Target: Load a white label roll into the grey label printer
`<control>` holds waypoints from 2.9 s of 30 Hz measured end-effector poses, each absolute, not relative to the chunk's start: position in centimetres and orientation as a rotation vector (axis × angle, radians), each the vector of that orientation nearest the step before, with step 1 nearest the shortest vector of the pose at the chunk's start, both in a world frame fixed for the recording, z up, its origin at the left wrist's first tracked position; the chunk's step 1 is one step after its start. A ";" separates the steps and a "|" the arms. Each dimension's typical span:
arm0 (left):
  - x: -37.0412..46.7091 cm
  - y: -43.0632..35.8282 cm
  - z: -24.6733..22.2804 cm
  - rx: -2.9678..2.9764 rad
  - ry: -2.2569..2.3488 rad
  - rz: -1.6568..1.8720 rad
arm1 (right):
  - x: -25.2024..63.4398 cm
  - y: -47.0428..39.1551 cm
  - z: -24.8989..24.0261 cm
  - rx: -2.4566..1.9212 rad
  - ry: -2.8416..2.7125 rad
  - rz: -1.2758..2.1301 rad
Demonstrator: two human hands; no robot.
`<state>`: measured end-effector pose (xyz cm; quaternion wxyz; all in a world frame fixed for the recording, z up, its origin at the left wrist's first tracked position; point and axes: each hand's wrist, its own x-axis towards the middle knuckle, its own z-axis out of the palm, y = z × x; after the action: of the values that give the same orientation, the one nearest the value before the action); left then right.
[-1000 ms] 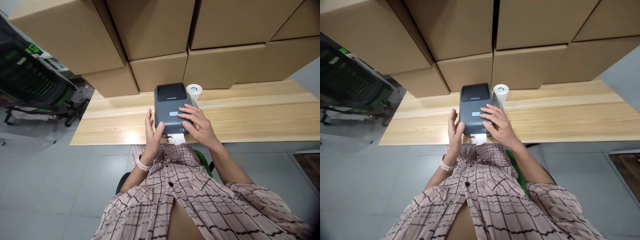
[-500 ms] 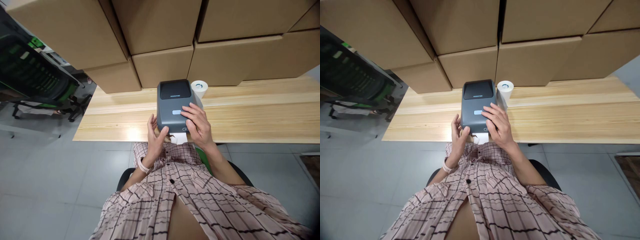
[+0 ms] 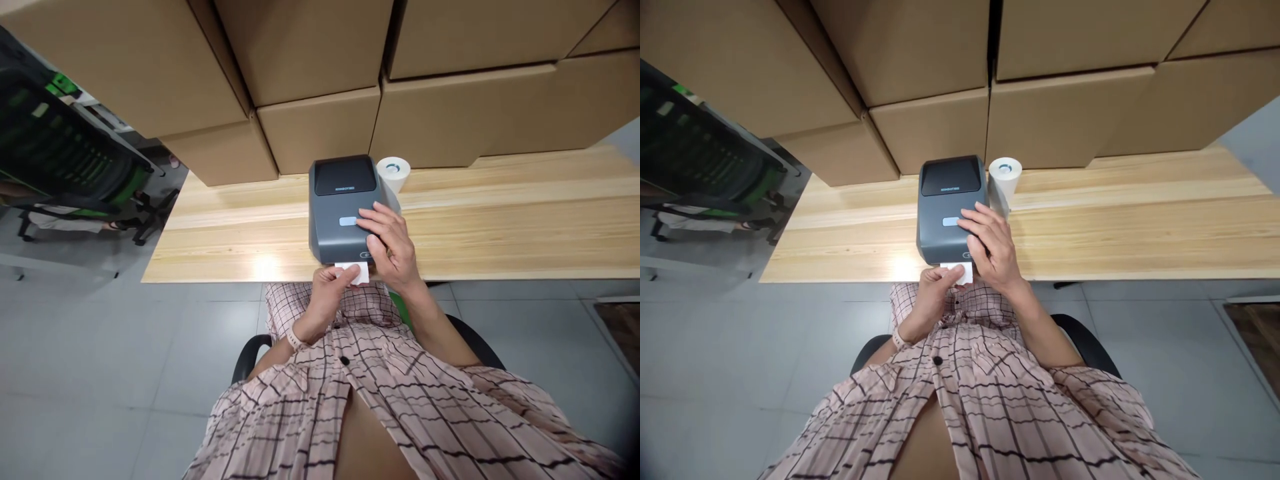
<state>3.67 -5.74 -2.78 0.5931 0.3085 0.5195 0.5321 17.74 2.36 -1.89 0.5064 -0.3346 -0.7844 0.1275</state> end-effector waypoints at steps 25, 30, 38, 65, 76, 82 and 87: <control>-3.5 -2.6 -3.6 0.991 1.493 1.802 | 20.6 2.8 2.0 -0.675 -1.953 0.424; -4.1 1.8 -2.6 1.071 1.460 1.628 | 18.0 7.5 4.5 -0.622 -1.957 0.278; -3.4 5.0 -1.9 1.318 1.586 1.406 | 14.6 16.5 9.2 -0.771 -1.973 0.191; -4.3 4.9 -2.9 1.329 1.389 1.462 | 16.7 13.1 3.1 -0.567 -2.681 0.759; -3.8 4.3 -2.6 1.327 1.425 1.471 | 33.0 10.7 0.5 -0.646 -1.901 1.185; -4.2 4.3 -2.6 1.321 1.367 1.460 | 33.0 13.7 -5.5 -0.968 -1.748 1.355; -4.0 4.4 -2.7 1.294 1.370 1.474 | 34.7 16.5 -5.0 -0.895 -1.884 1.465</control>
<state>-4.03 4.36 -2.72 0.3659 0.5036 0.5328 0.5733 34.66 16.52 -5.01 0.2920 -0.3357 -0.7070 0.5497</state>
